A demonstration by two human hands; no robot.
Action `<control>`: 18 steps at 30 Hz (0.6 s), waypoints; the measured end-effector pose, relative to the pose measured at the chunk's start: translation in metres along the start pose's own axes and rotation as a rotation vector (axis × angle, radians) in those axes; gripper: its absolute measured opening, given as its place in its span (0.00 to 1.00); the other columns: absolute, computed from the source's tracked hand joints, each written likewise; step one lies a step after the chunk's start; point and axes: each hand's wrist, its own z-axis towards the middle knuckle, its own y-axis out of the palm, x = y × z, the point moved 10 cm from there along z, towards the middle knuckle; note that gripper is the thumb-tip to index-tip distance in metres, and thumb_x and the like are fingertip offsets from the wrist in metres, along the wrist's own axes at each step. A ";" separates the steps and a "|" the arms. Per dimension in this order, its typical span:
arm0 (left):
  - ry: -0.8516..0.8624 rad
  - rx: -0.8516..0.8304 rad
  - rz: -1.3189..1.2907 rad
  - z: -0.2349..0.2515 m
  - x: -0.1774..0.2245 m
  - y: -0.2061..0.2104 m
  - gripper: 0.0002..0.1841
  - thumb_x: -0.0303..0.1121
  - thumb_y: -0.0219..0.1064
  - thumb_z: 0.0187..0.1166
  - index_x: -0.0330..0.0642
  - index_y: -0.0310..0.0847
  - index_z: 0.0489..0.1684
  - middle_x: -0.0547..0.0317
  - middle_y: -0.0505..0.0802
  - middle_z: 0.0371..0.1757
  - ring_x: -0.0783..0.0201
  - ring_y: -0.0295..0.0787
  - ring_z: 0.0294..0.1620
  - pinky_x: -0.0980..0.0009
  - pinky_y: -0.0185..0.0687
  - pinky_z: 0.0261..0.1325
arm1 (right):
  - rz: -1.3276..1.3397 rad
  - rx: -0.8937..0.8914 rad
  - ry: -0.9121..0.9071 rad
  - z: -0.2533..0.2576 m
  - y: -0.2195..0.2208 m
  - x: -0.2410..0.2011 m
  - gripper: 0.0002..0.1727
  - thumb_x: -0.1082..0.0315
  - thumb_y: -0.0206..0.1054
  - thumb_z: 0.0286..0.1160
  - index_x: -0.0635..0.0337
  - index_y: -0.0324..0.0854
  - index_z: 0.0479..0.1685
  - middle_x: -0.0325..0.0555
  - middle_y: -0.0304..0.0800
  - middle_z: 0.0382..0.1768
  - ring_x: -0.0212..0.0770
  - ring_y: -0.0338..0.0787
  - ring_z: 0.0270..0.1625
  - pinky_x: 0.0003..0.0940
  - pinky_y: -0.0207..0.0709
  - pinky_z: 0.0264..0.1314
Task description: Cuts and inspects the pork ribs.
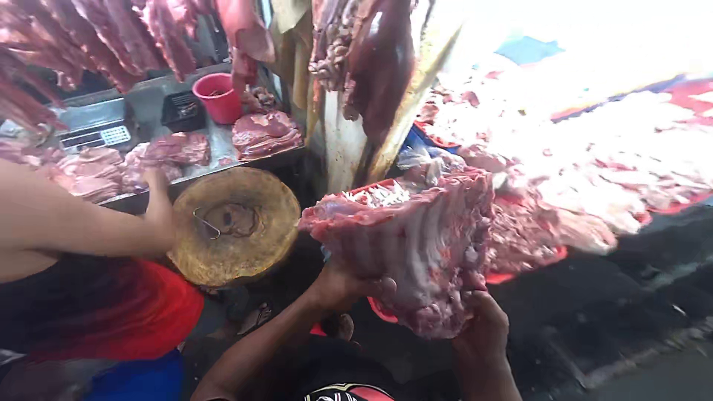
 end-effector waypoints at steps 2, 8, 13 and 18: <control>-0.034 -0.088 0.155 0.016 0.015 -0.014 0.31 0.33 0.85 0.63 0.35 0.76 0.65 0.66 0.95 0.53 0.72 0.92 0.58 0.67 0.88 0.67 | 0.089 -0.076 0.058 0.026 0.019 0.020 0.15 0.51 0.77 0.63 0.44 0.92 0.46 0.31 0.97 0.38 0.24 0.95 0.41 0.26 0.91 0.47; -0.217 0.039 0.290 0.071 0.003 -0.199 0.35 0.31 0.74 0.72 0.36 0.68 0.83 0.52 0.92 0.62 0.60 0.91 0.59 0.60 0.88 0.64 | 0.089 -0.058 0.131 0.093 0.076 0.063 0.13 0.57 0.59 0.78 0.41 0.90 0.33 0.28 0.92 0.25 0.21 0.89 0.27 0.22 0.87 0.33; -0.148 0.829 0.099 0.099 0.022 -0.453 0.25 0.33 0.45 0.93 0.41 0.59 0.88 0.38 0.88 0.67 0.45 0.93 0.58 0.51 0.90 0.60 | 0.145 -0.040 0.291 0.124 0.111 0.133 0.15 0.50 0.75 0.67 0.46 0.88 0.45 0.36 0.96 0.40 0.32 0.96 0.45 0.37 0.92 0.51; -0.011 1.206 0.035 0.131 0.065 -0.675 0.26 0.43 0.48 0.92 0.37 0.61 0.82 0.44 0.83 0.72 0.54 0.88 0.62 0.55 0.87 0.62 | 0.008 0.537 0.459 0.147 0.177 0.185 0.05 0.58 0.70 0.65 0.45 0.82 0.34 0.31 0.94 0.27 0.25 0.94 0.32 0.25 0.89 0.36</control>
